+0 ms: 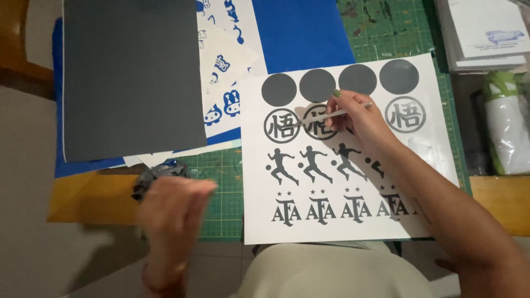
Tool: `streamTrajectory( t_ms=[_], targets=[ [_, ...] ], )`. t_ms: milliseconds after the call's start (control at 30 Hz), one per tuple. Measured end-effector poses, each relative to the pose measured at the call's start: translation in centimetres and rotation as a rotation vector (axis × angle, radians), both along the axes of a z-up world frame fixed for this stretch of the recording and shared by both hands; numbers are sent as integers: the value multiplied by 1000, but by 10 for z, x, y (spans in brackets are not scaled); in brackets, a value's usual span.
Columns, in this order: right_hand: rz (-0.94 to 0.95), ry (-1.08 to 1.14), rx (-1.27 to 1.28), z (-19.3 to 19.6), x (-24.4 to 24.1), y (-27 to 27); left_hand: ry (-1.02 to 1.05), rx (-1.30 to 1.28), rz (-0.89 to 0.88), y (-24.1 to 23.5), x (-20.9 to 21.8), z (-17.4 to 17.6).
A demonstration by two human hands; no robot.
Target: The person is weeding a vinyl sheet, which involves using a small tool to remove the unwanted parts of the vinyl after it has been cut by a plotter.
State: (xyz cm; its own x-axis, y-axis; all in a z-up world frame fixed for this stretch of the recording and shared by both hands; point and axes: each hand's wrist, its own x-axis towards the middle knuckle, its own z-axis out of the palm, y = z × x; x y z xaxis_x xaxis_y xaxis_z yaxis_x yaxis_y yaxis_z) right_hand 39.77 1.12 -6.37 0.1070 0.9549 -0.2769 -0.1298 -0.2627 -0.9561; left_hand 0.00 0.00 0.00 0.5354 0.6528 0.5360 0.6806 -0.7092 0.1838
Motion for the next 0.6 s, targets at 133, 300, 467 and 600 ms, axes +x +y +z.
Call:
streamTrajectory(
  t_ms=[133, 300, 467, 600],
  targets=[
    [-9, 12, -4, -4, 2, 1, -75, -147, -252, 0, 66, 19],
    [-102, 94, 22, -6, 0, 0, 93, -52, -210, 18, 115, 41],
    [-180, 118, 39, -3, -4, 5, 343, -245, -106, 52, 150, 15],
    [-189, 56, 29, -2, -7, 4, 363, -325, -22, 86, 175, -7]
  ],
)
